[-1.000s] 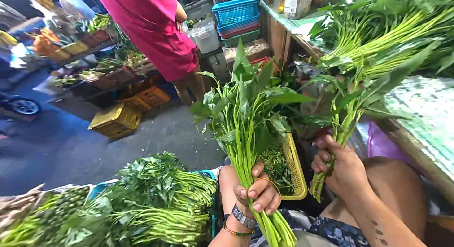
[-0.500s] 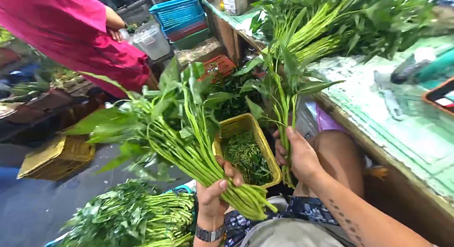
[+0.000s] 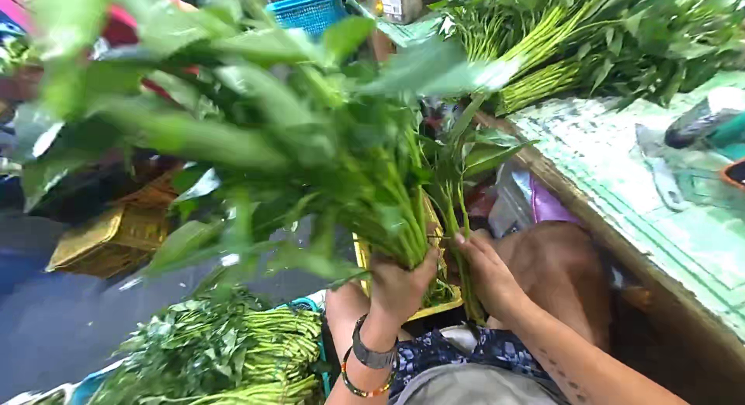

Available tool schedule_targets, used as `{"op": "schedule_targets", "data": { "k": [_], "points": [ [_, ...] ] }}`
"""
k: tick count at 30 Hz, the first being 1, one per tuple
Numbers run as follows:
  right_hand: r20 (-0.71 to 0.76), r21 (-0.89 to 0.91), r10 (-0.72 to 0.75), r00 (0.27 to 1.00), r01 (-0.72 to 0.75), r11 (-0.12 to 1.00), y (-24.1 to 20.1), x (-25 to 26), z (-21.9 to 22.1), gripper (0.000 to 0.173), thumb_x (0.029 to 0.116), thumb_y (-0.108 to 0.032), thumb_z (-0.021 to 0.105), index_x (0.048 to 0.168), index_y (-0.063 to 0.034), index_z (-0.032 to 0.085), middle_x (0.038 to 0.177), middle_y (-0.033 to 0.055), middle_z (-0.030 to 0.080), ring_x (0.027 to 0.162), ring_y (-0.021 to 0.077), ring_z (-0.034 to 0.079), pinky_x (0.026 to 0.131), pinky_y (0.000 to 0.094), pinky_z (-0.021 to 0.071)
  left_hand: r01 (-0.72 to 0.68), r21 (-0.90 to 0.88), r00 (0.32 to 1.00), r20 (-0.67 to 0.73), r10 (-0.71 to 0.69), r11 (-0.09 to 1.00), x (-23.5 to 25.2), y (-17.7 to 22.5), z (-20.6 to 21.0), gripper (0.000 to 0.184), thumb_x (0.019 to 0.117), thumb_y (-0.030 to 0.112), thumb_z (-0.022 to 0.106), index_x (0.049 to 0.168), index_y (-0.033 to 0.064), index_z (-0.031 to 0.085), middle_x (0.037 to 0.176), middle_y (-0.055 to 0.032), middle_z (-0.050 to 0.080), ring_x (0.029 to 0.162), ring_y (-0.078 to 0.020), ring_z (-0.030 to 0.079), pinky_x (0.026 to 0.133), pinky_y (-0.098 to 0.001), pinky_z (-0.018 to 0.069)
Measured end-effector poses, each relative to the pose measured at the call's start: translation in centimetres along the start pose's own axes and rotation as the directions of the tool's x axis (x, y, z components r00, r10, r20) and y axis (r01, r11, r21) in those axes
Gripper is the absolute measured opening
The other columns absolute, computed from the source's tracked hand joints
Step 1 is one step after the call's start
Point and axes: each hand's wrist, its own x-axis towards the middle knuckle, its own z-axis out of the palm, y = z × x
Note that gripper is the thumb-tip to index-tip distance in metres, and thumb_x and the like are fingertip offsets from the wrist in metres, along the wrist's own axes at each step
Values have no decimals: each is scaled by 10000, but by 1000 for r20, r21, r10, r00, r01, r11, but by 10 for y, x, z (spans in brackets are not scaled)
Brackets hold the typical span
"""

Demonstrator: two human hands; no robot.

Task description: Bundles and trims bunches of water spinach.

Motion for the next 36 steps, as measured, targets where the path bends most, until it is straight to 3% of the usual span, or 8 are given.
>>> {"op": "schedule_targets", "data": {
  "k": [3,6,13,18,23,26,31,36],
  "points": [
    [-75,2,-2,997,2,1000,0,-10,9,341,1101,-273,365,1305,-65,543,916,-20,655,717,64,616,645,239,556,63,308,998,-34,-55,949,-13,-1,7,391,795,114,831,1120,-48,688,998,-79,755,949,-100,725,890,-311,605],
    [-208,20,4,978,0,1000,12,1,12,336,1076,-248,392,1283,-48,566,948,-11,683,824,72,677,772,258,601,96,164,995,-56,-88,982,-19,-11,11,448,785,49,826,1176,-71,642,1026,-77,747,972,-69,716,912,-281,604],
    [-364,24,132,922,-133,991,24,52,0,389,1122,-296,356,1332,-12,521,861,52,619,689,125,620,637,314,560,404,345,915,-142,-378,847,-32,-7,18,539,809,150,845,1268,-42,636,1081,-149,742,1021,-186,720,968,-398,569],
    [-419,-52,50,906,-79,996,16,75,-38,411,1128,-323,353,1333,-13,528,868,80,606,631,165,602,582,367,565,520,427,854,-256,-452,740,-37,-27,-7,475,828,250,836,1164,-57,700,1075,-211,733,1054,-306,707,990,-506,540],
    [-361,-3,83,929,-90,996,-29,70,-51,396,1132,-338,338,1342,-88,560,818,23,559,557,132,516,520,319,515,555,105,786,-390,-480,825,-38,-32,-37,598,785,153,863,1304,14,599,1079,-89,747,997,-206,726,894,-437,613],
    [-240,162,101,966,-62,985,-47,64,-51,388,1139,-322,301,1285,-84,570,755,-10,534,524,95,483,486,260,488,425,-130,846,-296,-444,896,-38,-36,-35,412,848,21,770,1226,-43,619,1014,-135,759,894,-258,748,837,-447,634],
    [-90,266,-20,996,43,963,-41,59,-20,385,1132,-275,241,1176,-49,550,749,-4,550,609,111,574,646,296,580,219,-336,970,-22,-240,916,-34,-34,-24,570,860,106,774,1349,-54,529,1297,-174,686,920,-262,743,822,-409,630],
    [-85,232,-135,987,152,961,-39,60,21,370,1113,-317,305,1192,-90,586,776,-14,586,679,103,604,684,282,570,308,-395,943,10,-331,866,-43,-53,4,726,700,95,867,1306,-46,492,1066,-77,727,981,-151,721,907,-362,616]
  ]
}}
